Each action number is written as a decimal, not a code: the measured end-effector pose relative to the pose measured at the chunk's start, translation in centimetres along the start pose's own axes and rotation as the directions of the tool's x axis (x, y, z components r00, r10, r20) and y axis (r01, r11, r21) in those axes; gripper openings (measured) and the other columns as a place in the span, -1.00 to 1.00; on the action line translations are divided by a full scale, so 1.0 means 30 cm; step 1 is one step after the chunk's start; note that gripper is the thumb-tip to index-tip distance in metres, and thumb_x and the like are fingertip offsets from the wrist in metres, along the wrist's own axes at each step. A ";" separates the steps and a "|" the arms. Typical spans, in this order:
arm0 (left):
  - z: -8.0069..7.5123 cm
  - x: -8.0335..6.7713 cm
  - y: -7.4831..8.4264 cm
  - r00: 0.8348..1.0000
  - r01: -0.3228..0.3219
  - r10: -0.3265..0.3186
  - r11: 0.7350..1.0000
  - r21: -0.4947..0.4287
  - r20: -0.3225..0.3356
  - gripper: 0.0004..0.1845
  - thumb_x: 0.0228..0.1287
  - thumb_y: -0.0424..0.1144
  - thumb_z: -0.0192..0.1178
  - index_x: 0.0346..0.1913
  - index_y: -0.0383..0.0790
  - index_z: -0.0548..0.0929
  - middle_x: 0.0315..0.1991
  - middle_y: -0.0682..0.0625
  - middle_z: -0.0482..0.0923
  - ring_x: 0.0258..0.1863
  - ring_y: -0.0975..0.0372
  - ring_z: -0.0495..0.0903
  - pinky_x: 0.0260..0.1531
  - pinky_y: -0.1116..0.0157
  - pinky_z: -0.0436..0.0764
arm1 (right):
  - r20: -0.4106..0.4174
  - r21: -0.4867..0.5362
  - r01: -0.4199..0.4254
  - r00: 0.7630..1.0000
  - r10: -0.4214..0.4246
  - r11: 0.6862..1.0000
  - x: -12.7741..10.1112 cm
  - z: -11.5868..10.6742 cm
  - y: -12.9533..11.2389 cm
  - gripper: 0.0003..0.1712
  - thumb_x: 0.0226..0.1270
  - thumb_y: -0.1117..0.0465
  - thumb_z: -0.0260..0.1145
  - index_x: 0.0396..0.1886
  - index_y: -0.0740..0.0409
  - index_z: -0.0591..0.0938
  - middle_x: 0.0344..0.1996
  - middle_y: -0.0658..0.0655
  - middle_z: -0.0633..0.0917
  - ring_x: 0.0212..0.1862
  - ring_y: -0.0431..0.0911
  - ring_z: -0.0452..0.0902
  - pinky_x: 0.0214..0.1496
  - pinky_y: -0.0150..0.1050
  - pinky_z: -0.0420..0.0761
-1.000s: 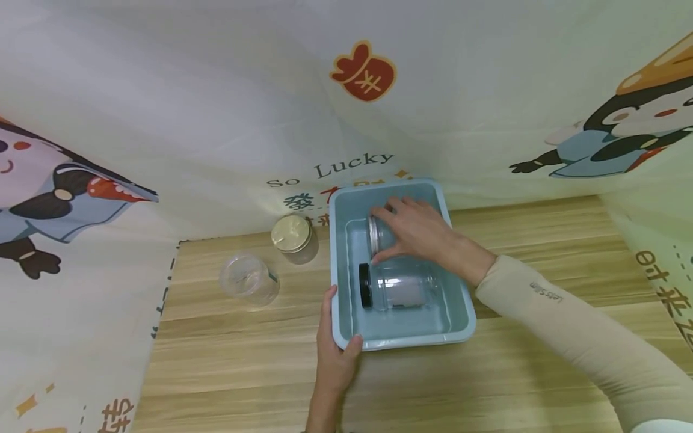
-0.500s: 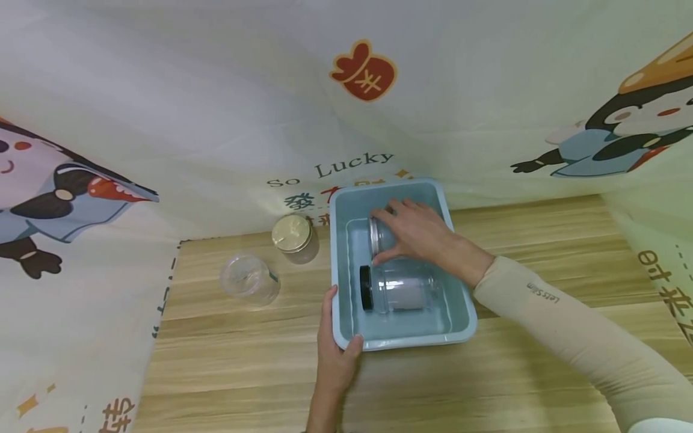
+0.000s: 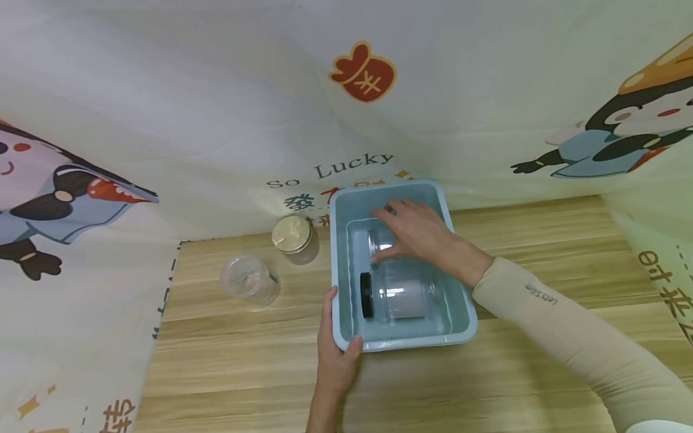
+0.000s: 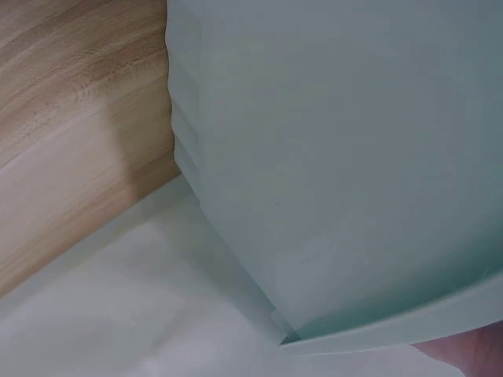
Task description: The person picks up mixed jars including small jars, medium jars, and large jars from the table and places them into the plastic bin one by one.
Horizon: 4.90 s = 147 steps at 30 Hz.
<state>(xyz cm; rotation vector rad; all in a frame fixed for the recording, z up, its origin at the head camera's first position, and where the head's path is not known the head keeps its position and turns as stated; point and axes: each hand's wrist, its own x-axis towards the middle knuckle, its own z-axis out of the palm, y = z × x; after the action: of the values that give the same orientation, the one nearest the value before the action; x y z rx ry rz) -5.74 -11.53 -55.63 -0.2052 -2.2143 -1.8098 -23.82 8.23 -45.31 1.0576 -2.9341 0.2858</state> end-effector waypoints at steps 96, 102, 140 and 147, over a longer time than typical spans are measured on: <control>-0.102 0.075 0.028 0.961 -0.251 0.257 0.965 0.072 -0.105 -0.36 0.22 -0.20 0.30 0.33 -0.39 0.42 0.27 -0.27 0.46 0.18 -0.14 0.46 0.05 0.09 0.58 | -0.296 0.126 0.089 0.954 -0.048 0.988 -0.218 -0.045 0.034 -0.11 0.00 -0.39 0.44 0.25 0.04 0.60 0.16 0.18 0.56 0.19 0.13 0.41 0.23 0.05 0.43; -0.109 0.092 0.040 0.962 -0.238 0.248 0.967 0.094 -0.116 -0.35 0.13 -0.33 0.26 0.33 -0.38 0.43 0.26 -0.18 0.48 0.17 -0.13 0.47 0.05 0.08 0.57 | -0.326 0.175 0.093 0.945 -0.031 0.980 -0.233 -0.035 0.044 -0.12 0.03 -0.38 0.43 0.24 0.06 0.59 0.17 0.17 0.56 0.20 0.11 0.41 0.23 0.07 0.43; -0.149 0.120 -0.005 0.921 -0.296 0.300 0.954 0.057 -0.250 -0.46 0.08 -0.50 0.24 0.20 -0.55 0.48 0.06 -0.43 0.55 0.06 0.01 0.57 -0.01 0.16 0.58 | -0.428 0.351 0.030 0.894 0.132 0.936 -0.346 0.035 0.077 -0.53 0.17 0.19 0.49 0.09 0.19 0.65 0.19 0.26 0.51 0.24 0.23 0.32 0.20 0.15 0.37; -0.160 0.118 0.003 0.921 -0.287 0.293 0.956 0.060 -0.256 -0.46 0.08 -0.51 0.24 0.19 -0.55 0.48 0.06 -0.40 0.56 0.04 -0.09 0.56 0.00 0.17 0.58 | -0.420 0.396 0.001 0.889 0.180 0.918 -0.367 0.041 0.079 -0.53 0.15 0.23 0.51 0.08 0.18 0.65 0.19 0.24 0.50 0.26 0.20 0.31 0.19 0.14 0.37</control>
<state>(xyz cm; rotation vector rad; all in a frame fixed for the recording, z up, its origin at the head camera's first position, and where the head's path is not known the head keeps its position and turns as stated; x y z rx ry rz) -8.51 -16.42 -53.62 -0.2583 -1.9050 -1.5543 -16.76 16.75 -47.69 0.7389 -2.5536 1.0028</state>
